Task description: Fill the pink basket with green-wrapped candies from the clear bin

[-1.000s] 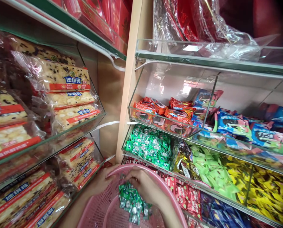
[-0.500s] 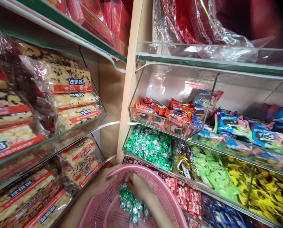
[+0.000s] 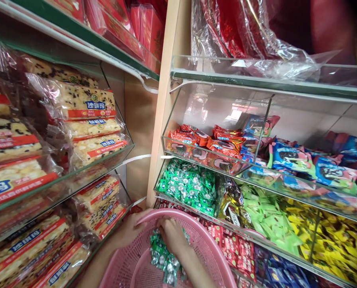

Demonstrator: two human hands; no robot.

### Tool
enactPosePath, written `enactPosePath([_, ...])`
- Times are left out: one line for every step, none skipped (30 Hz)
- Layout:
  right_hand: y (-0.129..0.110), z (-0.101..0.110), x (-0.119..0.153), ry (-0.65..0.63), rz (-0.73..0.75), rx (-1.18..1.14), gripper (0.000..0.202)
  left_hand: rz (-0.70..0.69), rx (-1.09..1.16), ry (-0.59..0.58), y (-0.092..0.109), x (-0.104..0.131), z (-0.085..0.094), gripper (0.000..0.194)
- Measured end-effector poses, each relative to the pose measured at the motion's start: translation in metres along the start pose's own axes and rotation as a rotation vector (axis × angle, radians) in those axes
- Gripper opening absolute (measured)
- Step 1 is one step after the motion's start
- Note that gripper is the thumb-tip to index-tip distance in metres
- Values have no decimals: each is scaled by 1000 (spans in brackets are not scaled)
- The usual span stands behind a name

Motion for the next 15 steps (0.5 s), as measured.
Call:
enactPosePath([0,-1,0,2,-2,28,25,-9,7,-3,0,0,0,44])
enactPosePath([1,-1,1,1,1,51,25,-17,15,-8,0,0,0,44])
enactPosePath([1,-1,1,2,5,70,26,-22,21,-9,-1,-1,0,44])
enactPosePath([0,0,1,5,6,88,26,-25,26,-6,-3,-1,0,45])
enactPosePath([0,3,1,8,4,105,25,-25,26,-2,-5,-2,1,45])
enactPosePath([-2,6,1,15,-1,120,24,-21,23,3,-8,-2,1,45])
enactPosePath([-5,11,1,22,-5,129,23,-15,18,10,-10,-3,1,45])
enactPosePath([-8,17,1,32,-5,131,20,-9,13,18,-12,-3,1,45])
enactPosePath([-13,24,1,44,0,122,17,-5,12,22,-14,-4,1,45])
enactPosePath([-19,32,2,59,12,103,15,-5,16,20,-15,-5,1,46])
enactPosePath([-25,40,2,75,33,74,14,-9,25,12,-15,-5,0,46])
enactPosePath([-31,49,3,95,61,36,16,-17,35,-1,-14,-6,0,46])
enactPosePath([-38,58,3,122,95,-5,20,-26,44,-16,-13,-6,-1,46])
enactPosePath([-44,66,4,157,128,-43,25,-33,51,-25,-13,-6,-2,46])
enactPosePath([-48,75,4,205,158,-75,28,-37,54,-29,-12,-6,-2,47])
Point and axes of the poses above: each hand's wrist, its own x-axis away from the middle knuckle, its own z-axis out of the back of the hand, y = z × x, the point moved 2 cm from there along -x, towards the middle knuckle, and after that the axes turned 4 degrees about z, right-handed, at the moved point
